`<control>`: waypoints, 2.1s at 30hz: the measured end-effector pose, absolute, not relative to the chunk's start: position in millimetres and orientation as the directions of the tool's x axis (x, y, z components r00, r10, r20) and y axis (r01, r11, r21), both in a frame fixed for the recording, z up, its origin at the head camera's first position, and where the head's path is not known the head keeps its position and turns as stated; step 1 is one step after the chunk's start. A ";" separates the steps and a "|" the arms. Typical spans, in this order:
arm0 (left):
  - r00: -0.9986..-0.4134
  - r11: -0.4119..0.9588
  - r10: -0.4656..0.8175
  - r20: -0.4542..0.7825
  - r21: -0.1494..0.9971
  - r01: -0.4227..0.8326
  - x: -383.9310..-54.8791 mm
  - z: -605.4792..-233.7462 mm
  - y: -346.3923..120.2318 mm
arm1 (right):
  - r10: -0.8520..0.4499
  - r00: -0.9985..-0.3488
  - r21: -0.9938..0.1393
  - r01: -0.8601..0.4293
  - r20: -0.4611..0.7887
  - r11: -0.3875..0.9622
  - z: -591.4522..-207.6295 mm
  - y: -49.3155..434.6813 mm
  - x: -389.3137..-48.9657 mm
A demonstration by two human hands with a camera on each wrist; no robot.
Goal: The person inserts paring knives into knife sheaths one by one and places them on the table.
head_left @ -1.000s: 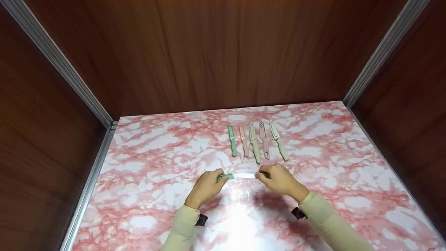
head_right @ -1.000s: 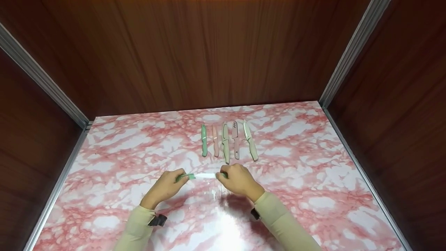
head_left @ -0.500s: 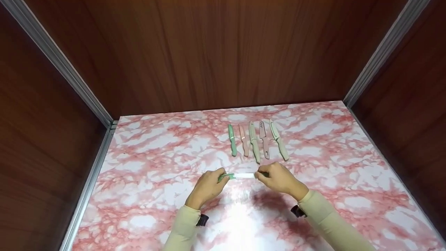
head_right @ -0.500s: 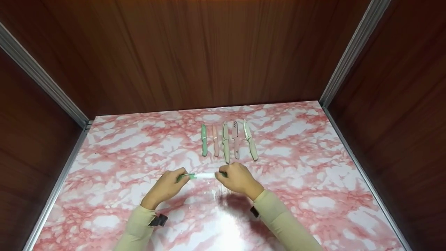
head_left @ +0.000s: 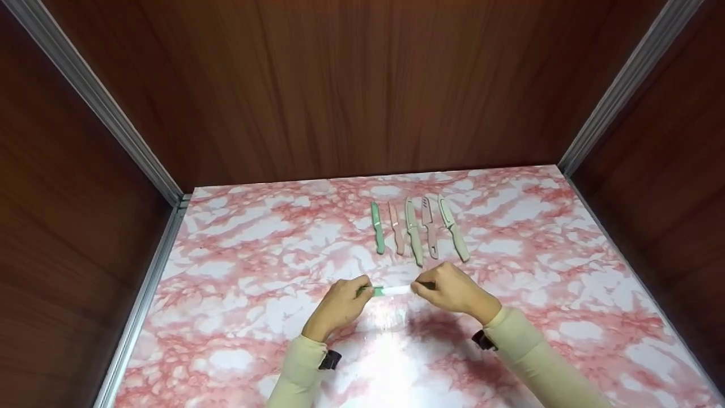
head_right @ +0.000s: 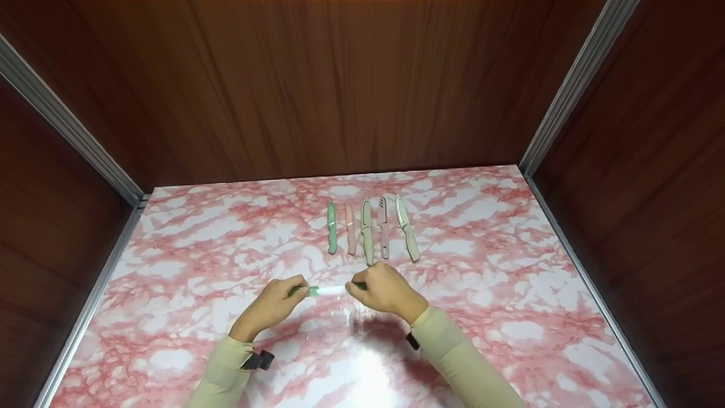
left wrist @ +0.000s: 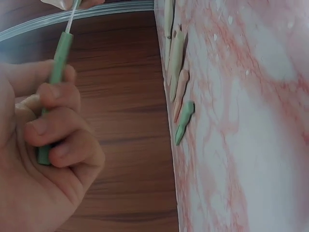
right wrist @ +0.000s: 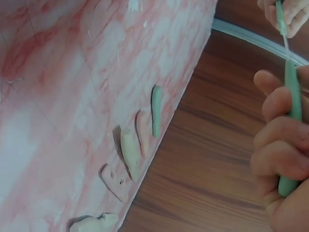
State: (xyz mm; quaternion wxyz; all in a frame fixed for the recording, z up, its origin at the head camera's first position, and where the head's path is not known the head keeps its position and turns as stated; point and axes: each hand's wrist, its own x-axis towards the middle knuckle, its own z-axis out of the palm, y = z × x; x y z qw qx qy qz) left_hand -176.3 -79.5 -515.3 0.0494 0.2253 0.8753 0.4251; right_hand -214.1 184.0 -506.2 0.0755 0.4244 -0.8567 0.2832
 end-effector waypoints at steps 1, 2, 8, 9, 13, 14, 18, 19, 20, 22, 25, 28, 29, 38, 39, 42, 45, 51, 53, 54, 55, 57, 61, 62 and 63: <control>-0.892 0.533 0.438 0.111 0.767 0.357 -176.4 -515.2 -79.0 | -0.688 -0.624 -0.419 -0.773 0.369 0.477 -505.8 183.6 -214.1; -0.891 0.531 0.438 0.118 0.766 0.362 -176.6 -514.9 -78.4 | -0.691 -0.623 -0.417 -0.774 0.367 0.476 -505.3 183.2 -213.9; -0.900 0.556 0.417 0.131 0.746 0.366 -176.2 -516.7 -75.9 | -0.694 -0.633 -0.414 -0.765 0.343 0.494 -504.4 183.1 -212.2; -0.900 0.560 0.415 0.130 0.744 0.365 -176.1 -517.4 -75.5 | -0.695 -0.636 -0.418 -0.762 0.336 0.495 -504.7 183.1 -212.0; -0.899 0.557 0.418 0.128 0.746 0.365 -175.9 -519.2 -74.1 | -0.693 -0.644 -0.428 -0.753 0.324 0.499 -504.7 182.5 -211.2; -0.899 0.557 0.419 0.127 0.746 0.365 -175.8 -519.3 -73.8 | -0.693 -0.645 -0.428 -0.752 0.323 0.501 -504.7 182.3 -211.1; -0.900 0.557 0.419 0.122 0.749 0.360 -174.8 -518.0 -72.8 | -0.691 -0.643 -0.430 -0.754 0.329 0.497 -504.1 181.9 -210.5; -0.901 0.557 0.417 0.116 0.751 0.355 -174.5 -517.5 -72.5 | -0.692 -0.641 -0.429 -0.756 0.331 0.495 -504.1 181.7 -210.5; -0.903 0.558 0.415 0.112 0.752 0.350 -174.3 -517.0 -72.2 | -0.694 -0.639 -0.427 -0.758 0.332 0.493 -504.1 181.2 -210.6; -0.906 0.557 0.412 0.100 0.759 0.337 -173.9 -516.0 -71.6 | -0.697 -0.634 -0.424 -0.762 0.336 0.489 -504.1 180.5 -211.0; -0.908 0.561 0.406 0.100 0.757 0.334 -174.1 -515.7 -70.8 | -0.702 -0.627 -0.418 -0.768 0.338 0.485 -504.1 179.4 -211.6; -0.908 0.562 0.405 0.104 0.755 0.337 -174.4 -515.7 -70.4 | -0.706 -0.624 -0.419 -0.770 0.335 0.482 -503.5 178.5 -211.9; -0.908 0.564 0.405 0.106 0.753 0.339 -174.6 -515.7 -70.2 | -0.705 -0.626 -0.420 -0.768 0.333 0.483 -503.2 178.2 -211.8; -0.906 0.564 0.397 0.149 0.739 0.369 -174.8 -516.4 -69.3 | -0.701 -0.636 -0.421 -0.760 0.322 0.495 -502.5 176.7 -212.0; -0.906 0.565 0.393 0.157 0.736 0.373 -174.6 -516.7 -69.2 | -0.702 -0.635 -0.421 -0.760 0.322 0.495 -502.5 176.5 -212.0; -0.907 0.567 0.387 0.166 0.732 0.376 -174.3 -517.5 -68.5 | -0.704 -0.634 -0.423 -0.760 0.320 0.493 -502.4 176.6 -211.7; -0.910 0.573 0.382 0.159 0.732 0.368 -174.5 -517.1 -67.6 | -0.699 -0.638 -0.422 -0.758 0.323 0.497 -502.0 176.5 -211.6; -0.914 0.559 0.382 0.140 0.752 0.348 -174.7 -514.1 -67.2 | -0.679 -0.658 -0.417 -0.744 0.326 0.522 -499.1 176.0 -211.6; -0.915 0.553 0.379 0.142 0.758 0.347 -174.4 -513.6 -67.6 | -0.675 -0.662 -0.409 -0.743 0.326 0.531 -498.3 175.1 -211.3; -0.915 0.549 0.378 0.139 0.763 0.342 -174.2 -513.6 -67.7 | -0.674 -0.662 -0.405 -0.743 0.327 0.533 -498.0 174.7 -211.4; -0.916 0.548 0.376 0.140 0.764 0.341 -174.1 -513.6 -67.6 | -0.674 -0.661 -0.402 -0.744 0.331 0.533 -497.6 174.3 -211.3; -0.918 0.545 0.371 0.142 0.767 0.338 -174.2 -513.9 -67.5 | -0.672 -0.659 -0.397 -0.747 0.338 0.533 -497.3 173.6 -211.4; -0.920 0.545 0.364 0.144 0.768 0.336 -174.3 -514.2 -66.9 | -0.670 -0.656 -0.400 -0.750 0.348 0.526 -497.7 172.5 -211.4; -0.921 0.547 0.361 0.144 0.767 0.335 -174.4 -514.2 -66.8 | -0.670 -0.655 -0.401 -0.751 0.349 0.524 -497.8 172.1 -211.2; -0.922 0.549 0.359 0.144 0.766 0.334 -174.4 -514.0 -66.6 | -0.671 -0.654 -0.404 -0.751 0.349 0.522 -497.8 171.8 -211.0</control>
